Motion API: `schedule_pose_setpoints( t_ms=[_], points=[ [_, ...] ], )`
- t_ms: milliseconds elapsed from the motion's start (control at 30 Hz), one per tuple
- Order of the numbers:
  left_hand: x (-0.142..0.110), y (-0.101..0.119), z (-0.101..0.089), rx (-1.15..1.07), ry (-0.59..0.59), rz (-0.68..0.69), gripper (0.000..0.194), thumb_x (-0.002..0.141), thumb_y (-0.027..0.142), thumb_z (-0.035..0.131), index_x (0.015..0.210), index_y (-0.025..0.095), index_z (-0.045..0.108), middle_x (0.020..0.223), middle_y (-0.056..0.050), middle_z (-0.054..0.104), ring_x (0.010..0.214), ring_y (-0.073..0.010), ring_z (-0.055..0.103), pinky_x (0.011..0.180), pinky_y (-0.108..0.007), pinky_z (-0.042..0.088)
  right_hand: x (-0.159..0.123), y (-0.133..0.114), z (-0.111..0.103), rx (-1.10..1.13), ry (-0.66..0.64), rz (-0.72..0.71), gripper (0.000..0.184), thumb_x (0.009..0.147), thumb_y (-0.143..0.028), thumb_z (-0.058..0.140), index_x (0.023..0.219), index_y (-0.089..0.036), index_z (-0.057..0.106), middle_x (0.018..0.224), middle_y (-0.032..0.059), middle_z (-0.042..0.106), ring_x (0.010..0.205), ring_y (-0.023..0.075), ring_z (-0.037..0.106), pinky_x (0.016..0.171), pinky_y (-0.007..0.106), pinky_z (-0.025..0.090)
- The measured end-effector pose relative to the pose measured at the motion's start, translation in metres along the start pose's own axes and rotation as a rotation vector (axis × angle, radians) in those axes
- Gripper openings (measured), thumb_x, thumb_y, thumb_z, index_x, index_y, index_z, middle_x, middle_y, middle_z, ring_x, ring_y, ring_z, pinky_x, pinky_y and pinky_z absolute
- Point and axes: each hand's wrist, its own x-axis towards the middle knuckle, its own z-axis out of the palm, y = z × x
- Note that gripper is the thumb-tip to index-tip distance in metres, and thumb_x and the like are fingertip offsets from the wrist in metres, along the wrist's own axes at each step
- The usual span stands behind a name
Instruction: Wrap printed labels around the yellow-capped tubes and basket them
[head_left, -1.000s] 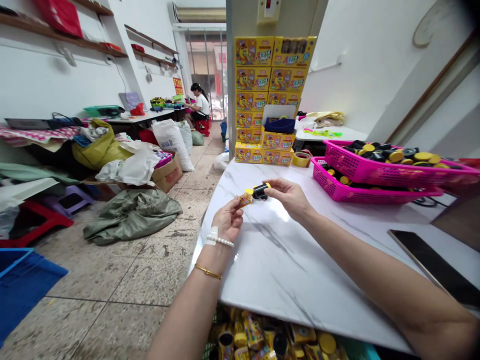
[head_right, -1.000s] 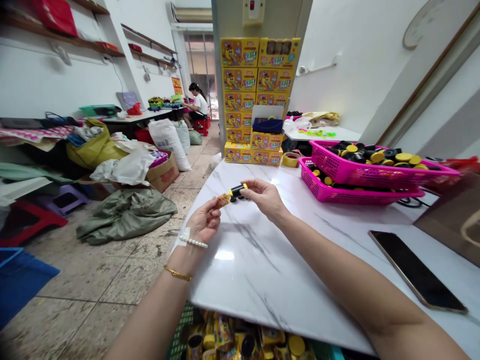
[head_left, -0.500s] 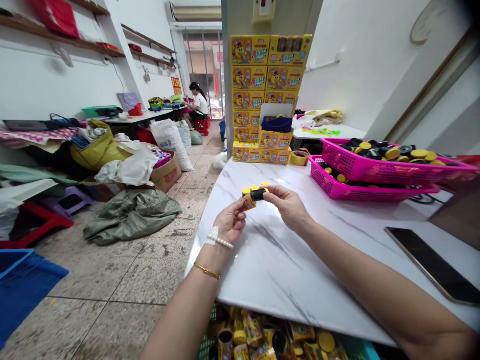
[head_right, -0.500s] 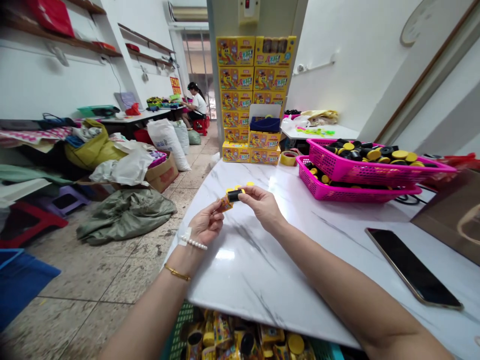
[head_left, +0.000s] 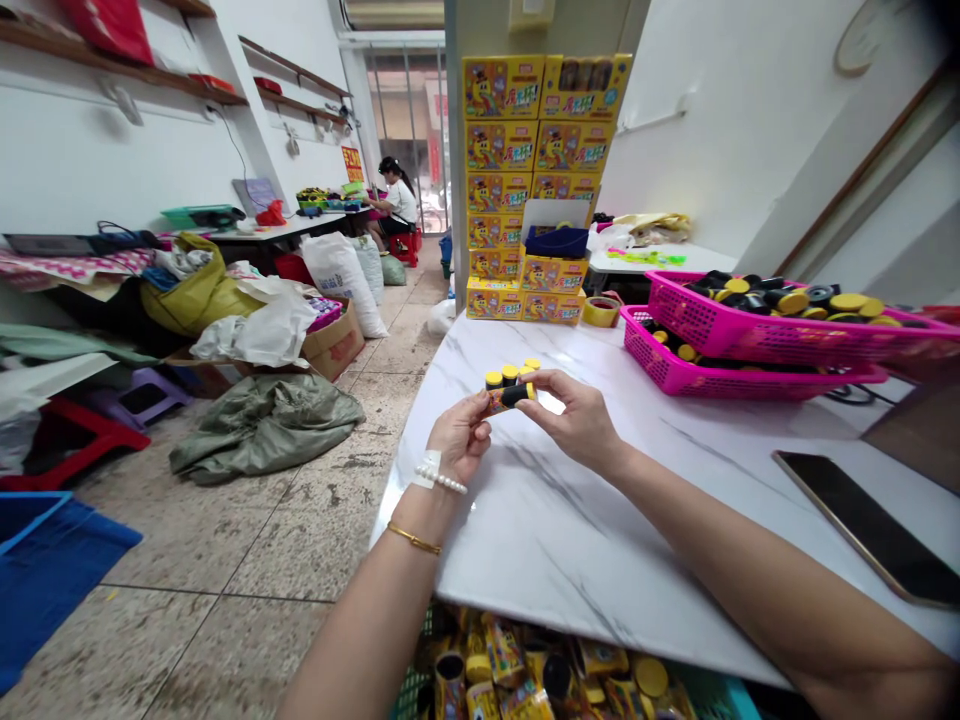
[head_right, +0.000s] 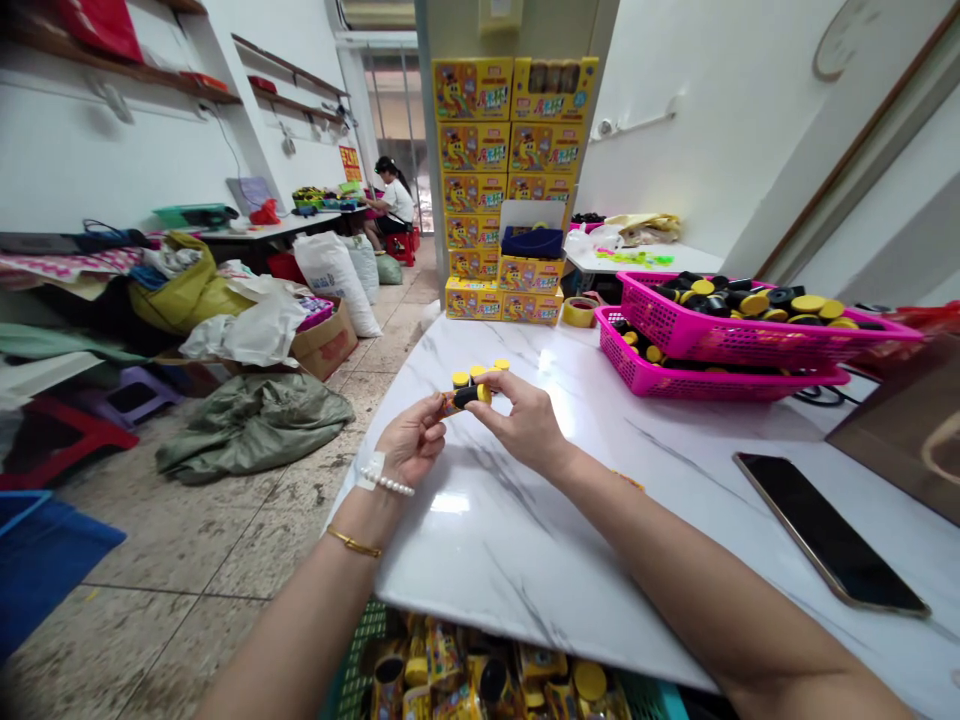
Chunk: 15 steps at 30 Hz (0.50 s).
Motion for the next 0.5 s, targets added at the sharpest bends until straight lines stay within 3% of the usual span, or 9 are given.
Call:
schedule_pose_setpoints(
  t_ms=[200, 367, 500],
  points=[
    [-0.0005, 0.0020, 0.0028, 0.020, 0.038, -0.027, 0.010, 0.091, 0.013, 0.061, 0.082, 0.009, 0.059, 0.063, 0.001, 0.061, 0.031, 0.0015, 0.033, 0.027, -0.011, 0.017, -0.0022, 0.0006, 0.0032, 0.181, -0.073, 0.151, 0.025, 0.082, -0.035, 0.072, 0.101, -0.021, 0.064, 0.097, 0.0066, 0.075, 0.089, 0.0217, 0.075, 0.088, 0.040, 0.061],
    [0.0017, 0.0036, 0.0031, 0.002, 0.055, -0.038, 0.017, 0.092, 0.014, 0.060, 0.076, 0.010, 0.057, 0.061, 0.001, 0.059, 0.032, 0.0018, 0.031, 0.027, -0.011, 0.016, -0.0052, -0.0030, 0.0067, 0.286, -0.149, 0.136, 0.026, 0.080, -0.033, 0.075, 0.096, -0.022, 0.059, 0.115, 0.0095, 0.072, 0.110, 0.0238, 0.070, 0.095, 0.042, 0.058],
    [0.0022, -0.0002, 0.0018, 0.063, 0.072, 0.045, 0.018, 0.086, 0.016, 0.068, 0.072, 0.010, 0.058, 0.058, 0.002, 0.056, 0.035, 0.0006, 0.035, 0.029, -0.011, 0.016, -0.0049, -0.0018, 0.0058, 0.332, -0.193, 0.144, 0.030, 0.077, -0.036, 0.079, 0.097, -0.022, 0.061, 0.104, 0.0066, 0.075, 0.094, 0.0211, 0.073, 0.092, 0.041, 0.059]
  ],
)
